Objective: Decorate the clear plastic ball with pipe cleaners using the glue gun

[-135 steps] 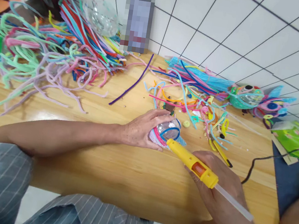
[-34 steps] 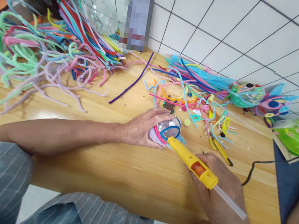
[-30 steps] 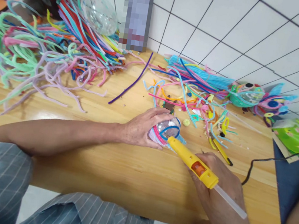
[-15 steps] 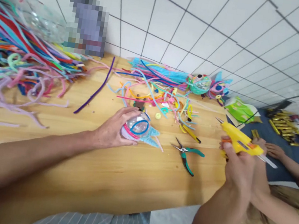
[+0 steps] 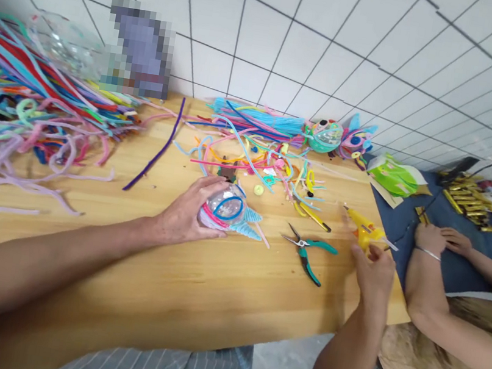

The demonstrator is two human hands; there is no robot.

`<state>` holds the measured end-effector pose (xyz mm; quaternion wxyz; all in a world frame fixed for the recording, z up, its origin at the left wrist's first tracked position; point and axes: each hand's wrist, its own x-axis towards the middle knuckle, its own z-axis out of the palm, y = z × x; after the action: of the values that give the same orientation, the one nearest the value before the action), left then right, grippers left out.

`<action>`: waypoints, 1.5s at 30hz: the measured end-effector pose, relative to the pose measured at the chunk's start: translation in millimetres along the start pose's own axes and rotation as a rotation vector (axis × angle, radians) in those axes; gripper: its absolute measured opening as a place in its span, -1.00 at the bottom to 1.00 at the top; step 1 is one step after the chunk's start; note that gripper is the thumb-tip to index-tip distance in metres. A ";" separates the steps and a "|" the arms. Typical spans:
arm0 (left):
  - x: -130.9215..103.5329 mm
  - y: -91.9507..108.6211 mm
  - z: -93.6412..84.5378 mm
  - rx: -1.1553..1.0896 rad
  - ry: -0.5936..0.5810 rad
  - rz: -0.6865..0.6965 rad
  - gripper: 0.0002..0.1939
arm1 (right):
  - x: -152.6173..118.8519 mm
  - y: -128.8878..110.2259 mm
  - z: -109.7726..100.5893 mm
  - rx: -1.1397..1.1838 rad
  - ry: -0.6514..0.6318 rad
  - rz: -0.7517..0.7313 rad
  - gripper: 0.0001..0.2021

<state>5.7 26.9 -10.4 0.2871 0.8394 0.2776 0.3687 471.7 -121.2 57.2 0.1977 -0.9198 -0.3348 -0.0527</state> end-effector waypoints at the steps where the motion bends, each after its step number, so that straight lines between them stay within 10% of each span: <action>1: 0.5 0.2 -0.2 -0.008 -0.008 0.000 0.20 | -14.2 -2.2 -6.6 0.025 0.029 0.003 -0.63; 4: 1.5 -0.7 -0.2 -0.027 -0.006 0.024 0.20 | -68.7 -28.3 -24.5 0.287 0.174 -0.161 -0.64; 8: 2.2 -0.9 -0.5 -0.037 0.011 0.032 0.15 | -121.3 -91.8 -25.3 0.330 -0.044 -0.679 -0.73; 14: 3.9 3.1 -1.7 -0.037 0.026 0.009 0.10 | -106.6 -143.3 13.6 0.047 -0.430 -0.913 -0.84; 20: 3.9 1.6 0.3 -0.047 0.161 0.046 0.09 | -109.1 -158.8 35.9 -0.104 -0.539 -0.915 -0.83; 25: 2.7 -0.4 2.2 -0.069 0.171 0.072 0.09 | -74.8 -141.3 22.7 -0.088 -0.412 -0.579 -0.88; 32: 3.1 0.8 2.6 -0.065 0.043 0.102 0.03 | -43.3 -128.4 2.8 0.831 -0.537 -0.184 -0.58; 45: 2.2 -1.9 5.5 -0.117 0.056 0.172 0.03 | -114.2 -205.6 3.0 0.967 -0.634 -0.407 -0.72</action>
<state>10.7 28.2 -13.8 0.2953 0.8311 0.1906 0.4310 252.7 -44.6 95.8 0.4693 -0.6145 -0.5322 0.3448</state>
